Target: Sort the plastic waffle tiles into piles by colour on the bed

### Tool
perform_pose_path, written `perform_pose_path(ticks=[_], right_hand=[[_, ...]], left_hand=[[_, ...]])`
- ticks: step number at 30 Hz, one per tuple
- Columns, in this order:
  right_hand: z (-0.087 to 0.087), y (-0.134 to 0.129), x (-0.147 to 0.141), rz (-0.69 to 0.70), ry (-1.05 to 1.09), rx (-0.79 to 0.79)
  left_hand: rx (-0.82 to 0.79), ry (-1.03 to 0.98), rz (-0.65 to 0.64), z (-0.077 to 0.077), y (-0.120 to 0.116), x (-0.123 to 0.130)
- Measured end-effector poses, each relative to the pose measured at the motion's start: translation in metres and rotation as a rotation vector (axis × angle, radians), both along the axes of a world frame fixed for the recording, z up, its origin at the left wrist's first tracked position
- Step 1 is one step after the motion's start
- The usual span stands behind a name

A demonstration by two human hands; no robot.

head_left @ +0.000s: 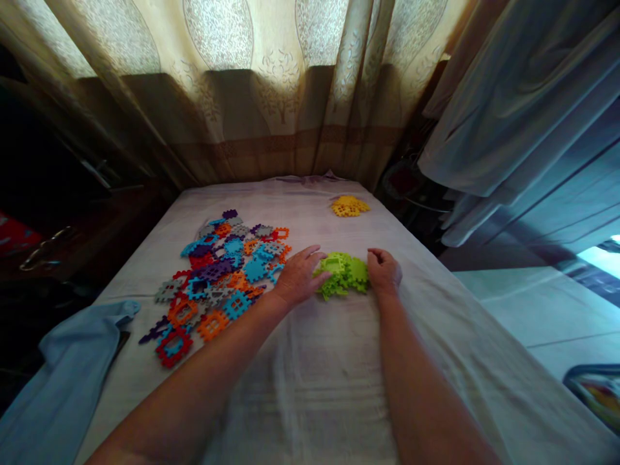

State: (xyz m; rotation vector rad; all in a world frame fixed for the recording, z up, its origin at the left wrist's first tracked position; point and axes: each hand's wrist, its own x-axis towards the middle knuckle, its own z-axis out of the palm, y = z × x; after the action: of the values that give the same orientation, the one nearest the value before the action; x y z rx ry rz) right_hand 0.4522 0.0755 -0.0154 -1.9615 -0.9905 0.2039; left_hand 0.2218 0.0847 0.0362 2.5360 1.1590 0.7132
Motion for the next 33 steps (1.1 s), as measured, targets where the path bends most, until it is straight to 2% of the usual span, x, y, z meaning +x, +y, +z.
perform_pose_path(ticks=[4,7,11,15,19,23,29,33], right_hand=[[-0.001,0.002,-0.003,0.001,0.039,0.025],[-0.003,0.002,-0.008,0.089,0.021,0.121],[-0.002,-0.010,-0.020,0.286,-0.211,0.227],[0.002,-0.036,-0.036,0.412,-0.451,0.145],[0.004,-0.054,-0.052,0.507,-0.611,-0.001],[0.007,-0.055,-0.067,0.551,-0.676,-0.138],[0.015,-0.040,-0.079,0.492,-0.657,-0.242],[0.015,-0.016,-0.078,0.496,-0.648,-0.240]], left_hand=[[0.005,-0.032,0.086,-0.021,-0.016,-0.039],[0.026,0.037,0.142,-0.031,-0.038,-0.070],[0.179,0.208,0.225,-0.029,-0.058,-0.104],[0.253,0.295,0.260,-0.024,-0.060,-0.128],[0.246,0.267,0.300,-0.033,-0.057,-0.139],[0.254,0.202,0.305,-0.044,-0.055,-0.141],[0.288,0.168,0.299,-0.046,-0.054,-0.142],[0.292,0.134,0.289,-0.049,-0.054,-0.142]])
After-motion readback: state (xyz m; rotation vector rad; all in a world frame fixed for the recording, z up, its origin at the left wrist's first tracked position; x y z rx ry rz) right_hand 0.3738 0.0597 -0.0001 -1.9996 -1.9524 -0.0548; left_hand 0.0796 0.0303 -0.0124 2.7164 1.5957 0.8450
